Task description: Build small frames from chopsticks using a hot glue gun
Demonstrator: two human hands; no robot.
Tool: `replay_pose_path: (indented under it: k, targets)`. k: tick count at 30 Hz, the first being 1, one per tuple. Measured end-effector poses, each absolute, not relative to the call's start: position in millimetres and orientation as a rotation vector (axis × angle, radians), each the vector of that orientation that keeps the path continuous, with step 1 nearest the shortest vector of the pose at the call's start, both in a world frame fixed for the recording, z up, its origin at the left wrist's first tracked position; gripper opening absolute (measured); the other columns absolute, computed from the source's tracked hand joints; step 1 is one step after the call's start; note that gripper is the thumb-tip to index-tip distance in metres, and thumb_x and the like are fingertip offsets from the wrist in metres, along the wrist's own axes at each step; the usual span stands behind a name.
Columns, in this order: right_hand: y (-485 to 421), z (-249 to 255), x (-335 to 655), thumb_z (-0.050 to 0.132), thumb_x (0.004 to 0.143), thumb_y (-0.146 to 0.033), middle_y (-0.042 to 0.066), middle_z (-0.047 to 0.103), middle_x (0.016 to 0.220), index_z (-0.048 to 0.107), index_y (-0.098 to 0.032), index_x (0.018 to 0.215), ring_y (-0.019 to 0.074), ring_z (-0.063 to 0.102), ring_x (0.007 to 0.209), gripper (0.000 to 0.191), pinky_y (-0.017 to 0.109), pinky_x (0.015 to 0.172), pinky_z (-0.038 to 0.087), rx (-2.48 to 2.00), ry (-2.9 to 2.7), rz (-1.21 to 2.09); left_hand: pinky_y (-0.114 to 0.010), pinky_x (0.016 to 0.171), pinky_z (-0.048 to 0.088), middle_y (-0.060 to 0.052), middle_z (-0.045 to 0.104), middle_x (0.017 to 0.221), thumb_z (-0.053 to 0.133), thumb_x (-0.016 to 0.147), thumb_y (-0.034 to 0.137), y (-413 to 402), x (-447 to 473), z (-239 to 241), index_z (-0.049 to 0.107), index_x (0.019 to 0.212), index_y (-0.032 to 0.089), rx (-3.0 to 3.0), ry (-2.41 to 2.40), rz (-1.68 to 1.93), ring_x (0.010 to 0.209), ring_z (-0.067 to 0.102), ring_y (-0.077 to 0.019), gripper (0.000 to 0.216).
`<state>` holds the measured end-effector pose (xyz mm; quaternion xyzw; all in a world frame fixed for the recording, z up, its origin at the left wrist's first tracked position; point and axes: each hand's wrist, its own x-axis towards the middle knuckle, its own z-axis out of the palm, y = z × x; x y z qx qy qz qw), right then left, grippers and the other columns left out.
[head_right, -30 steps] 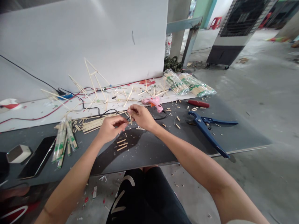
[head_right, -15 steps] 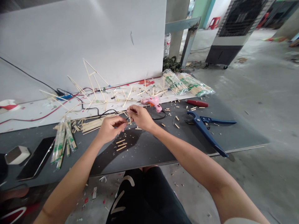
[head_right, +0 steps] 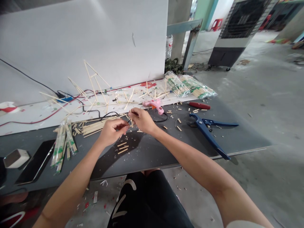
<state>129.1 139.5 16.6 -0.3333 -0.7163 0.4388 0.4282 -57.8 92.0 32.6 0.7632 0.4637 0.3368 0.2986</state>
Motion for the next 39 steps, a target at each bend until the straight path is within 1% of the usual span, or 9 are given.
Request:
replay_pose_path:
  k: [8,39]
  targets:
    - [137.8,17.1,128.4,0.049,0.097,-0.035,-0.002,0.053,0.064,0.049,-0.021,0.077,0.0116,0.051,0.059,0.024,0.028,0.062,0.040,-0.850,-1.775,1.102,-0.022,0.053,0.049,-0.001,0.067,0.067,0.063,0.088,0.025,92.5,-59.4,29.4,0.071,0.084,0.017,2.019,1.207,0.908,0.053,0.061,-0.0116,0.012]
    - [134.8,15.7,126.2,0.048,0.097,-0.034,-0.004,0.052,0.062,0.052,-0.020,0.080,0.0118,0.049,0.058,0.023,0.027,0.062,0.038,-0.876,-1.765,1.068,-0.022,0.048,0.046,0.001,0.065,0.062,0.064,0.087,0.026,90.3,-56.4,32.2,0.070,0.082,0.017,1.990,1.222,0.907,0.047,0.057,-0.0108,0.012]
